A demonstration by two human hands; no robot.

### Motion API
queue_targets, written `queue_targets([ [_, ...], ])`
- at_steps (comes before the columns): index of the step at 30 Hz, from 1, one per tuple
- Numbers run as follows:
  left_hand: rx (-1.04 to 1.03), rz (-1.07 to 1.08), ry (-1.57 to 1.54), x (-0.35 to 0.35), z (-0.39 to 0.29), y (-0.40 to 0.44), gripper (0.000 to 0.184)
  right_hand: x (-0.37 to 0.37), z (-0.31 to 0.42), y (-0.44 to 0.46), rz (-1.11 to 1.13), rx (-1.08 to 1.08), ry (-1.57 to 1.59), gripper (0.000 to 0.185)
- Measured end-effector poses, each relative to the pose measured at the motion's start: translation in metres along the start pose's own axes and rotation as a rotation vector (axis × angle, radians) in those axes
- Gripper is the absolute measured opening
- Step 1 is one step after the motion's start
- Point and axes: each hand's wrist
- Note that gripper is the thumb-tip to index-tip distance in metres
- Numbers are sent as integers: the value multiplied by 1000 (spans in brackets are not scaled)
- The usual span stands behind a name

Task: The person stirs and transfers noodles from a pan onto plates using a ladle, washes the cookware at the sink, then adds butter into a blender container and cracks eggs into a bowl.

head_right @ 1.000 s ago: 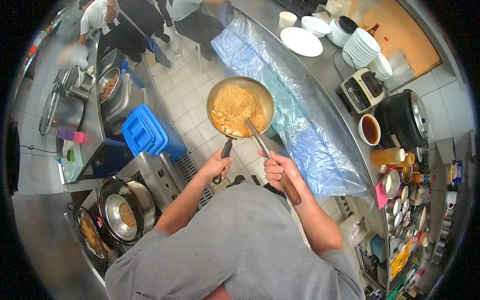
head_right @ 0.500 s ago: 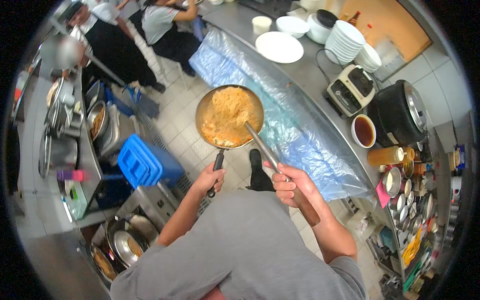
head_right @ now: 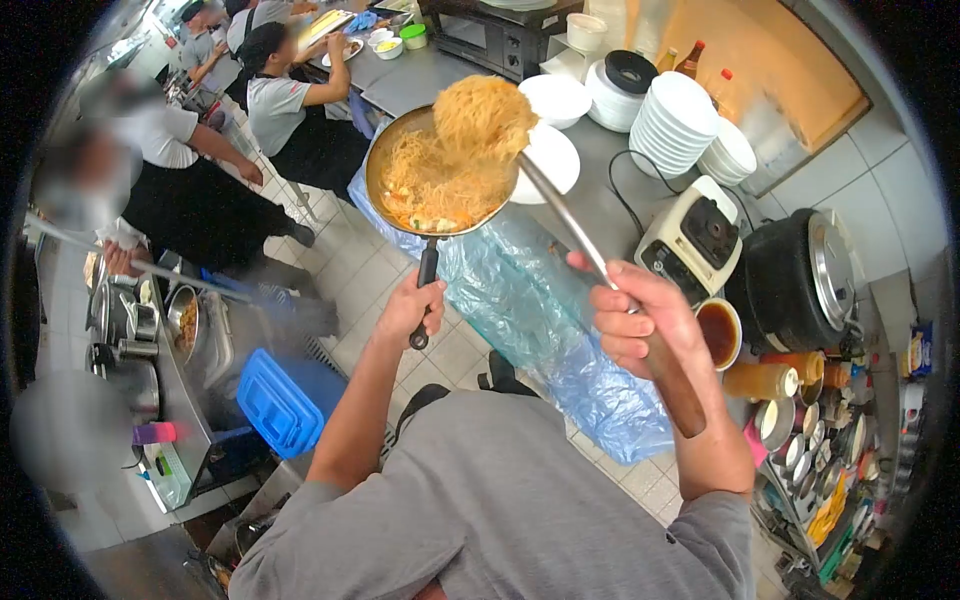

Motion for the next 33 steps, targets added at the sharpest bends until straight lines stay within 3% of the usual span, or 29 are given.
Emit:
queue_targets([
  [5,23,-34,10,34,-29,47,18,13,45,24,20,80,-21,45],
  [15,107,-45,80,78,-68,39,15,124,16,125,-353,128,-254,27],
  [18,138,-47,66,91,-70,27,15,145,-4,146,-437,146,-387,18],
  [20,142,-56,-5,94,-74,19,16,154,-11,153,-585,104,-867,14],
  [21,164,-53,-4,99,-76,15,16,135,-11,155,-689,90,-908,15],
  [26,168,-53,-41,102,-76,16,15,163,-6,154,-738,95,-1194,27],
  [28,132,-41,-14,104,-75,20,15,165,-10,149,-753,289,-1539,34],
  [33,146,-85,5,98,-72,36,14,148,-6,142,-794,307,-1502,39],
])
Point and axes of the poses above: each hand's wrist, its own y-axis towards the middle knuckle, its own x-axis out of the back of the hand, z = x × y, and after that the axes turned 9 degrees about z, right-handed
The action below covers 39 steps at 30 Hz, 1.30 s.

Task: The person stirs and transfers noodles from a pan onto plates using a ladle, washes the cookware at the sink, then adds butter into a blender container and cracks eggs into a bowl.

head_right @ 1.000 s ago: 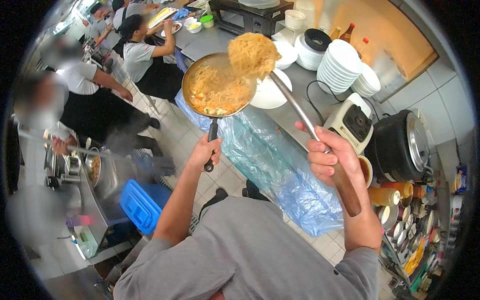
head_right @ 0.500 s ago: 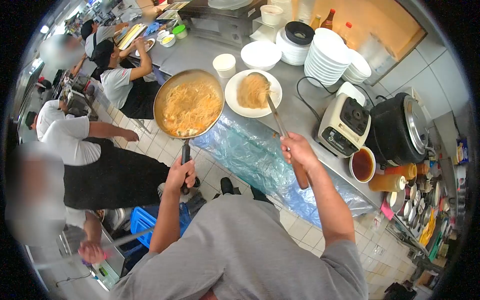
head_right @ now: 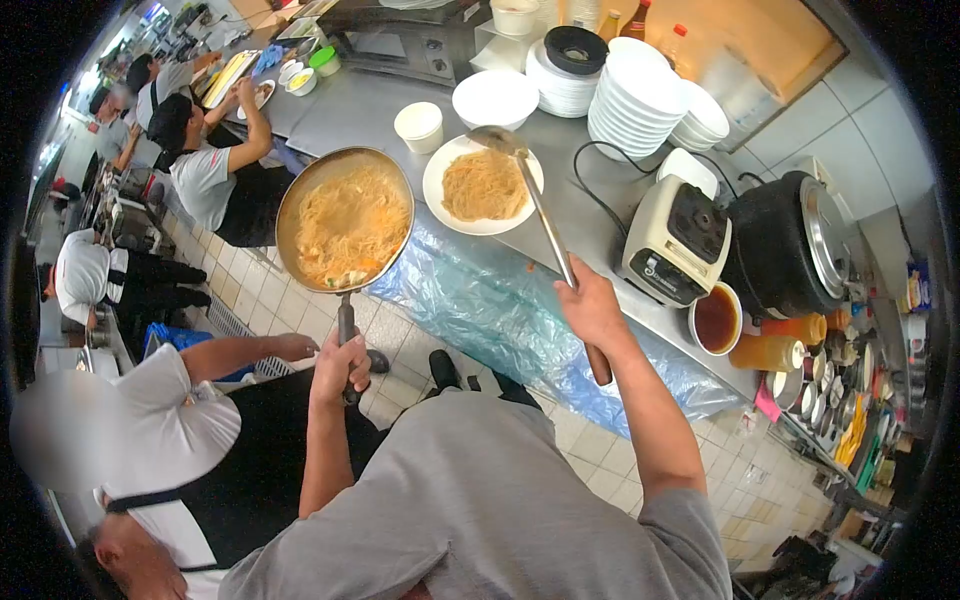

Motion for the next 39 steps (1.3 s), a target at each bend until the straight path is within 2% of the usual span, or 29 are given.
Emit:
queue_targets([
  [2,0,5,-12,-9,-2,4,14,9,6,-2,-2,49,21,40],
  [4,-7,7,24,-8,0,8,17,18,26,-4,158,-227,577,32],
  [5,7,-5,18,-9,0,10,18,22,45,-7,154,-208,642,26],
  [7,-2,-17,49,-13,-3,14,18,32,65,-7,284,-109,622,27],
  [10,16,-34,22,-23,-13,15,20,40,101,-10,443,-92,619,33],
  [16,-35,-30,64,-20,-16,24,20,46,145,-13,822,-201,395,51],
  [17,-39,-25,75,-19,-17,23,20,38,140,-9,830,-198,388,51],
  [19,-50,-16,42,-14,-16,21,19,14,124,-2,599,333,-161,54],
  [20,-56,1,19,-12,-16,20,19,9,135,4,594,196,-260,55],
  [21,-57,-1,16,-11,-16,19,19,7,142,14,596,198,-263,55],
  [27,-45,-28,70,-5,-17,10,19,-13,170,39,571,298,-56,53],
  [29,-27,-26,78,2,-15,10,19,-15,182,38,643,385,-490,54],
  [30,-22,-20,81,7,-12,9,19,-10,177,34,641,378,-489,54],
  [32,-39,-35,-6,15,-8,7,20,6,169,32,651,533,-378,55],
  [36,-76,-68,-65,22,-3,-1,19,8,191,40,636,396,-388,53],
  [39,-100,-145,-53,24,-9,-5,18,-24,181,58,593,336,-383,52],
])
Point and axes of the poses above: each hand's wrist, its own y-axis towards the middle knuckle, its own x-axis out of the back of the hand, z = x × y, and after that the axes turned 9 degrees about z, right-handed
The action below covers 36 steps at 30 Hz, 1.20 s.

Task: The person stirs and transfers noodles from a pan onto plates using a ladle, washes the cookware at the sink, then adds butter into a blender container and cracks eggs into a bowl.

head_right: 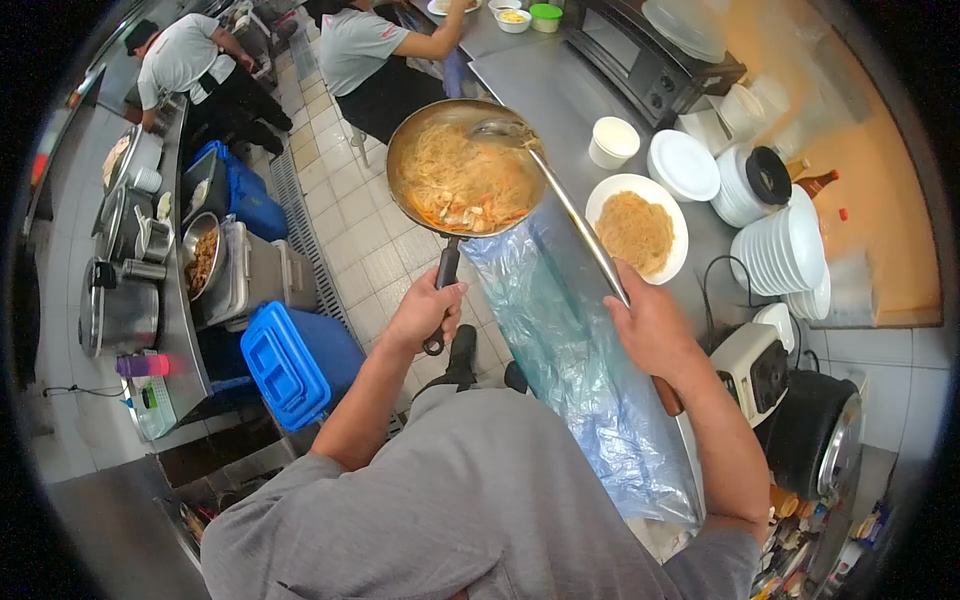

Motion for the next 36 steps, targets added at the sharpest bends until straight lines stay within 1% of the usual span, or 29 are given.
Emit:
queue_targets([
  [2,-40,-74,-105,-3,2,0,18,-28,-11,16,-162,164,46,42],
  [4,-96,-140,-94,-10,18,15,19,-43,46,21,155,-282,534,30],
  [6,-153,-238,-65,-12,27,25,21,-76,85,27,246,-382,1189,25],
  [7,-171,-254,-66,-5,29,27,21,-84,96,35,258,-364,1178,25],
  [9,-106,-293,40,6,37,16,22,-104,108,44,513,-407,1803,31],
  [10,-101,-310,33,10,45,9,22,-110,107,43,532,-417,1798,31],
  [12,-81,-314,-17,19,44,-4,22,-115,102,45,540,-363,1619,40],
  [13,-94,-331,-25,26,45,-5,22,-115,95,52,557,-356,1603,40],
  [15,-86,-289,-9,36,64,-18,22,-125,75,50,755,-361,1803,41],
  [16,-100,-299,-3,42,62,-19,22,-126,70,56,766,-344,1796,41],
  [18,-19,-287,15,41,73,-36,21,-136,61,46,854,-323,1634,36],
  [19,-21,-293,19,43,72,-38,21,-137,61,49,860,-317,1634,36],
  [21,36,-290,31,39,81,-47,21,-144,59,40,811,-389,1638,37],
  [22,42,-280,37,38,83,-48,21,-143,52,37,801,-390,1648,37],
  [24,62,-218,13,40,89,-53,21,-141,37,32,870,-357,1699,36],
  [25,75,-210,13,38,95,-58,21,-143,33,24,862,-368,1710,36],
  [27,59,-119,-127,38,95,-61,21,-136,33,13,694,-347,1679,34],
  [30,65,-52,-205,32,101,-59,20,-116,21,-7,619,-327,1684,35],
  [31,65,-37,-202,31,101,-57,20,-108,23,-13,602,-326,1685,35],
  [33,84,-5,-180,26,98,-55,20,-91,26,-28,531,-298,1562,38],
  [36,102,43,-146,20,95,-47,21,-75,29,-47,431,-271,1547,41],
])
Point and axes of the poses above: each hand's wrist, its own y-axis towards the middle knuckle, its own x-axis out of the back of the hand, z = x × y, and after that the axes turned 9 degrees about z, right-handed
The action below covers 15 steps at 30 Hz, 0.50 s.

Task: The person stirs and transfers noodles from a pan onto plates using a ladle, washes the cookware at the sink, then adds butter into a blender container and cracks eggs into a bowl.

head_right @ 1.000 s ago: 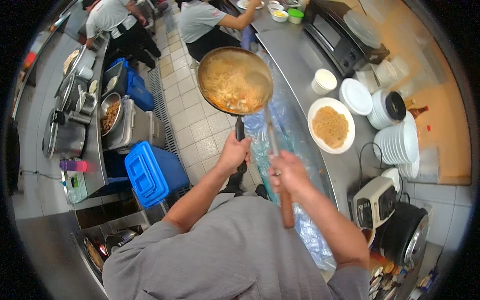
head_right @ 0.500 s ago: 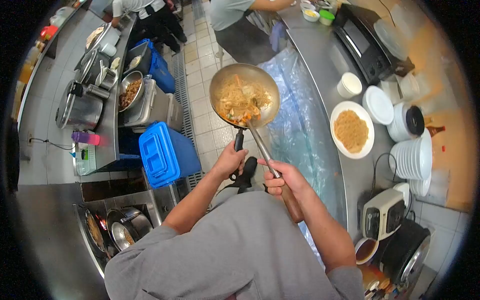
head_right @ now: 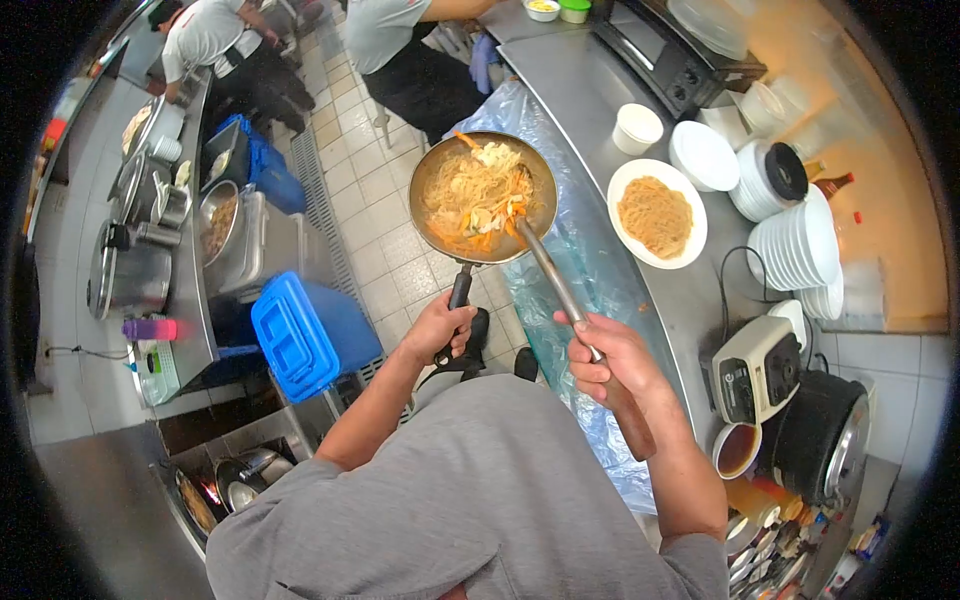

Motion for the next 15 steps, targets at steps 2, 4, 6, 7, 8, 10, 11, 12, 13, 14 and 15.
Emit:
queue_targets([
  [2,-7,43,35,-4,-3,6,22,6,0,-9,-4,36,12,41],
  [4,-7,82,62,-12,-5,10,22,9,-3,-17,-47,99,-27,40],
  [6,7,108,76,-22,-15,10,23,18,-7,-25,-46,125,44,40],
  [7,13,119,84,-27,-18,13,23,23,-9,-30,-38,146,105,39],
  [8,6,151,84,-33,-22,17,23,27,-9,-36,-45,157,113,39],
  [10,9,204,93,-45,-28,25,23,33,-11,-52,-45,212,179,38],
  [11,6,221,92,-53,-32,30,22,33,-9,-61,-50,240,193,38],
  [12,5,240,91,-61,-36,35,22,33,-8,-70,-66,261,204,38],
  [13,16,265,105,-70,-42,39,22,34,-6,-79,-77,291,188,38],
  [14,11,284,91,-79,-48,42,20,36,-3,-88,-89,322,171,39],
  [15,7,302,76,-88,-53,46,19,37,1,-96,-109,347,156,40],
])
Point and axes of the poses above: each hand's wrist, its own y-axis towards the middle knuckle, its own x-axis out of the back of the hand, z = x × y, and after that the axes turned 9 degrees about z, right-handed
